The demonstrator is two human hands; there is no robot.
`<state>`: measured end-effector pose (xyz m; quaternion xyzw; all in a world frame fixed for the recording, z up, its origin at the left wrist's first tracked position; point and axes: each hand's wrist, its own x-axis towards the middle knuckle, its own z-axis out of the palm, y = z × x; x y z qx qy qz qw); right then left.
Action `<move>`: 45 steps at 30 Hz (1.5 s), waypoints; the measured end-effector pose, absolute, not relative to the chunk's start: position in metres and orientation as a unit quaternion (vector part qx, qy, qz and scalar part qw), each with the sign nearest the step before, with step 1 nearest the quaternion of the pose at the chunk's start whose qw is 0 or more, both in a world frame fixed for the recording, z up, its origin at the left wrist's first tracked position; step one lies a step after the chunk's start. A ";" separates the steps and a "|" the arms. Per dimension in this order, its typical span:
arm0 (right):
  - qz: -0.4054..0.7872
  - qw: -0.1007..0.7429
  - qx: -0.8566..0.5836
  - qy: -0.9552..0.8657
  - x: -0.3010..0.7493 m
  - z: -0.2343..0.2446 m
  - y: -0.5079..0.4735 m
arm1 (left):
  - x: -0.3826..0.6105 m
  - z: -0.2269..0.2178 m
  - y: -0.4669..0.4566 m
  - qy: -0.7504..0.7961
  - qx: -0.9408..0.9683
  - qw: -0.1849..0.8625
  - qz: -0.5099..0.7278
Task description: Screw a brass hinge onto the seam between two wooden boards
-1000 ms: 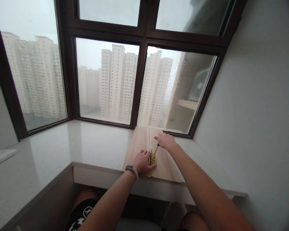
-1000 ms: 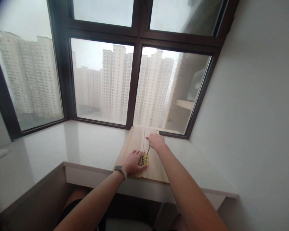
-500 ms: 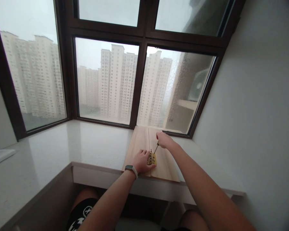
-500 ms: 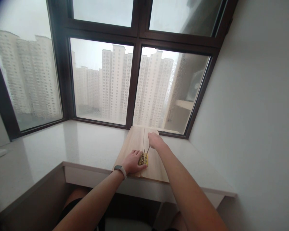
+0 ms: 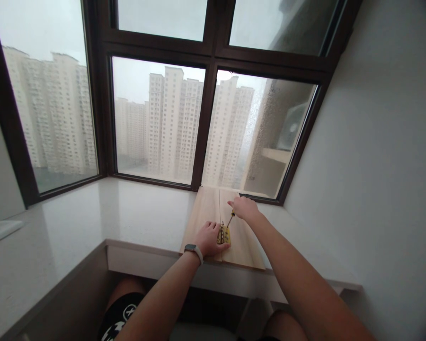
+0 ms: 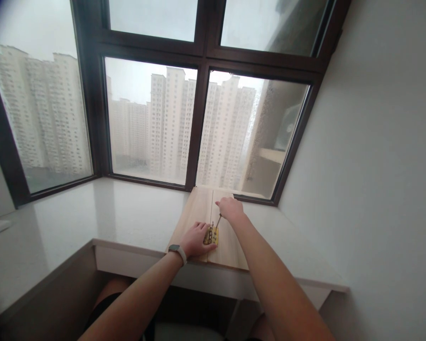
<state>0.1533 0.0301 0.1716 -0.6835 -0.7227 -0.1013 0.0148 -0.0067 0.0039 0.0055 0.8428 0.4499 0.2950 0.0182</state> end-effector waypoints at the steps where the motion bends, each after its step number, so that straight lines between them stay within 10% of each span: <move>1: -0.098 0.012 -0.681 -0.725 0.153 0.172 0.031 | -0.007 0.005 0.004 0.450 0.842 0.017 0.296; 45: -0.064 -0.011 -0.655 -0.753 0.152 0.172 0.040 | -0.006 0.003 0.006 0.446 0.843 0.008 0.300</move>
